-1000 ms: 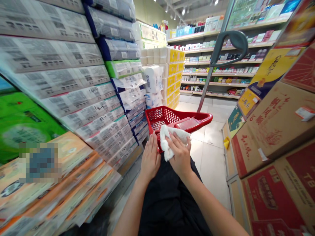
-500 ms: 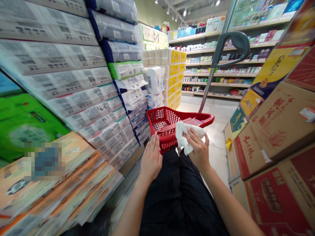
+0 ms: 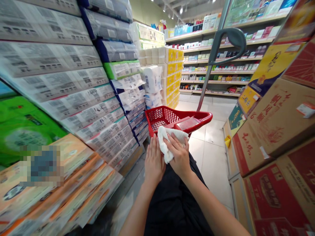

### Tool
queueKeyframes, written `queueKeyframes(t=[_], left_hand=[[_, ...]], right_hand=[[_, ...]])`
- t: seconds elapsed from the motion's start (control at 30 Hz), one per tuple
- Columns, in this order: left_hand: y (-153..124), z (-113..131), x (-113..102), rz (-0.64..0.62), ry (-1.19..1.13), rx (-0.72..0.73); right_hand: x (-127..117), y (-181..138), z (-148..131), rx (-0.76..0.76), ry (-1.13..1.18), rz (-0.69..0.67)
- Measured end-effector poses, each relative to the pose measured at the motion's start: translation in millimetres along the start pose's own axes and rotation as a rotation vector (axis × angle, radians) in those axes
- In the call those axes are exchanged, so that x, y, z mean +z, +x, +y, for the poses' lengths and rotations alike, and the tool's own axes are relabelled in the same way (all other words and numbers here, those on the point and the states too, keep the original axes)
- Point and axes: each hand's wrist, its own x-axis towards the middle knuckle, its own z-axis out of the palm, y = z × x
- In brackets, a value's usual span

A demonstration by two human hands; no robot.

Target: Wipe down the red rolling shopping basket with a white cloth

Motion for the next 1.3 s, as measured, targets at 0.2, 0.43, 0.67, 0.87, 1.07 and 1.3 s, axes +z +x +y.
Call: queueKeyframes(t=[0.2,0.43,0.67,0.87,1.07,1.3], left_hand=[[1.1,2.6,2.1,-0.008,0.051,-0.049],[2.2,2.9,2.9,0.011,0.061,-0.041],[0.8,-0.2,1.7,-0.005,0.048,-0.028],[-1.2,-2.6,0.7,-0.023,0.101,0.016],[1.9,1.6,4.0,-0.016,0.167,-0.033],[2.4,1.6,5.6,-0.007,0.173,-0.033]], right_hand=[[-22.1,-3.8,43.3,-0.058,-0.057,-0.005],[-29.7,-7.5,71.8,0.072,-0.145,0.071],[-5.8,-2.0,15.0,0.086,-0.016,0.025],[-0.4,-2.8,0.3,-0.019,0.061,0.002],[-18.9,-1.2,45.5,-0.036,-0.043,0.024],[-23.3,-6.1,66.5,0.135,-0.14,0.111]])
